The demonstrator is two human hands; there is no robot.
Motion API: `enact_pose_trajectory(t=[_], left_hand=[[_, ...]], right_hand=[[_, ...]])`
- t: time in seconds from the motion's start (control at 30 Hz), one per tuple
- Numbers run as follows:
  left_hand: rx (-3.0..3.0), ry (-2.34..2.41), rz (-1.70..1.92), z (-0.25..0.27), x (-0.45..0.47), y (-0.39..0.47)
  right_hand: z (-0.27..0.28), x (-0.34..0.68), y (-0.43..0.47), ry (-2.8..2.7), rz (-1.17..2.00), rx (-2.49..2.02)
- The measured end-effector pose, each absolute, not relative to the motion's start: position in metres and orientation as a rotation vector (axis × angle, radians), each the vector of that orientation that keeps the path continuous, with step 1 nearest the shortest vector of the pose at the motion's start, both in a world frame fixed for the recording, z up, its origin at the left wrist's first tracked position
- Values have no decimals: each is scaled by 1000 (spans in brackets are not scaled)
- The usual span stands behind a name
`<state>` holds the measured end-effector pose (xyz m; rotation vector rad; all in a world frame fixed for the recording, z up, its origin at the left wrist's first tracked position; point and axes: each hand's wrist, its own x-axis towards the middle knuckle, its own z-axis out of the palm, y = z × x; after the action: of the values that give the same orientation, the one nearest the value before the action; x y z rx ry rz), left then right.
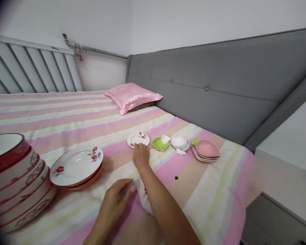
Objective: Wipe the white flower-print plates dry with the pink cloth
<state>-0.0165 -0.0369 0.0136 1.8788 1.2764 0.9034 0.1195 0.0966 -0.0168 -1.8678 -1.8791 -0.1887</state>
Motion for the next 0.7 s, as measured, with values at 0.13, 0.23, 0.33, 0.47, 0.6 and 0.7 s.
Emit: enact_pose_trajectory(t=[0.13,0.23,0.33,0.47,0.6,0.7], left_hand=[[1855,1281,925,15,-16,-37],[1835,1285,943,16,-16,-36],[1828,1284,960,17,-17,-37],[1770,1286,1004,15,-17,-36],[1548,1339,1090,6,-18,-31],[1278,1306,1164,-3,-20,-25]], right_hand=[[-15,119,96,-1885,-236,-1869],[-15,119,96,-1884,-266,-1858],[-16,119,95,-1873,-300,-1834],[-16,120,92,-1826,-349,-1798],[-13,121,84,-1775,-394,-1749],[-6,121,75,-1763,-416,-1696]])
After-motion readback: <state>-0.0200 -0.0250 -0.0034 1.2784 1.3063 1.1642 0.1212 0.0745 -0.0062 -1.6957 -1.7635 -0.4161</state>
